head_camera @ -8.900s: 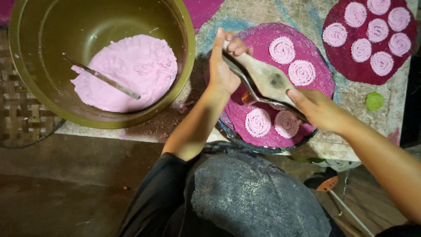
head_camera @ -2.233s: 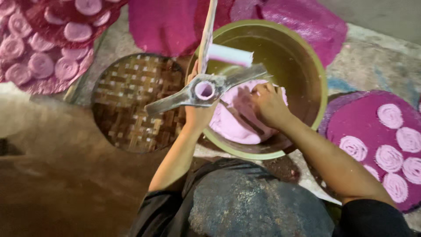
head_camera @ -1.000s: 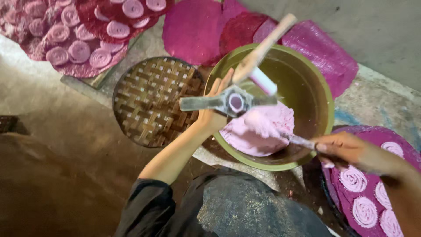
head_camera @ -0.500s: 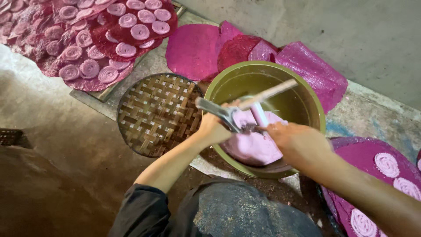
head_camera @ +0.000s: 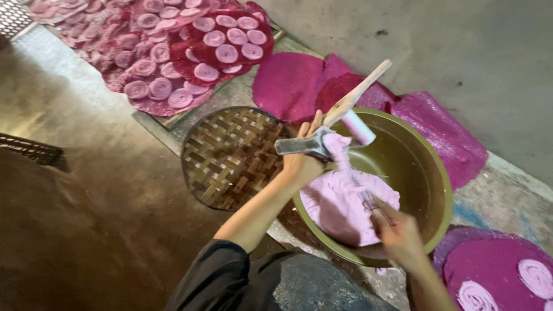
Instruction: The person uses a hand-held extruder press to pipe pink dough into rosette shapes onto round pink fabric discs. They reload dough from a large bowl between discs, place the discs aside, and continue piping rosettes onto new discs.
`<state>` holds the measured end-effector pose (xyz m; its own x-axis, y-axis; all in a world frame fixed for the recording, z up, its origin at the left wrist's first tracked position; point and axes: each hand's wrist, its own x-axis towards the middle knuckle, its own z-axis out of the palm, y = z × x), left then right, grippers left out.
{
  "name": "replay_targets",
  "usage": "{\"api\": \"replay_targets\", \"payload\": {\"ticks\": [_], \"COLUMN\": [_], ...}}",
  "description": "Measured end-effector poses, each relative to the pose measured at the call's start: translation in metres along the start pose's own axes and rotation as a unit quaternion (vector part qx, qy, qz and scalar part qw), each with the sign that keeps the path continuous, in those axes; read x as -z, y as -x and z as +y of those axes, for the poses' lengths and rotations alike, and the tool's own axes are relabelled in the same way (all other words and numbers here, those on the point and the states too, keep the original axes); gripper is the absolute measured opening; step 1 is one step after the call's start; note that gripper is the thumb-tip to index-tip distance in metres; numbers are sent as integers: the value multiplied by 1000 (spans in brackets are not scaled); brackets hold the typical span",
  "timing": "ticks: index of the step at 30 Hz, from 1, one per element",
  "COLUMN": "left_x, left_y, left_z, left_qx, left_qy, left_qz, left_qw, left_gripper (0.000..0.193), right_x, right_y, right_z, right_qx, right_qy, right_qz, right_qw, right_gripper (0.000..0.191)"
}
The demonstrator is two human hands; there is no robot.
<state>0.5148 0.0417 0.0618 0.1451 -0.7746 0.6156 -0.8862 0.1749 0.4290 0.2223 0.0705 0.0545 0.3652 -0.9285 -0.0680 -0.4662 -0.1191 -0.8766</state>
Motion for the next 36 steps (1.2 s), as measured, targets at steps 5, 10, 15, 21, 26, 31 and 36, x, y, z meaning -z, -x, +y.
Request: {"api": "replay_targets", "payload": {"ticks": [5, 10, 15, 21, 26, 31, 36], "left_x": [-5, -4, 6, -10, 0, 27, 36], "left_y": [2, 6, 11, 23, 50, 15, -3], "left_z": [15, 1, -23, 5, 10, -2, 21], "left_qx": [88, 90, -126, -191, -56, 1, -56], "left_qy": [84, 41, 3, -74, 289, 160, 106], "left_qz": [-4, -28, -19, -156, -135, -163, -225], "left_qw": [993, 995, 992, 966, 946, 974, 967], "left_gripper": [118, 99, 81, 69, 83, 74, 79], "right_x": [4, -13, 46, 41, 5, 65, 51], "right_y": [-27, -32, -61, -36, 2, 29, 13], "right_z": [21, 73, 43, -93, -139, -185, -208], "right_qx": [-4, 47, -105, 8, 259, 134, 183], "right_qy": [31, 86, 154, 578, 644, 639, 608], "right_qz": [43, 12, -5, -132, -116, -82, -102], "right_qw": [999, 995, 983, 805, 710, 753, 766], "right_gripper": [44, 45, 41, 36, 20, 23, 34]}}
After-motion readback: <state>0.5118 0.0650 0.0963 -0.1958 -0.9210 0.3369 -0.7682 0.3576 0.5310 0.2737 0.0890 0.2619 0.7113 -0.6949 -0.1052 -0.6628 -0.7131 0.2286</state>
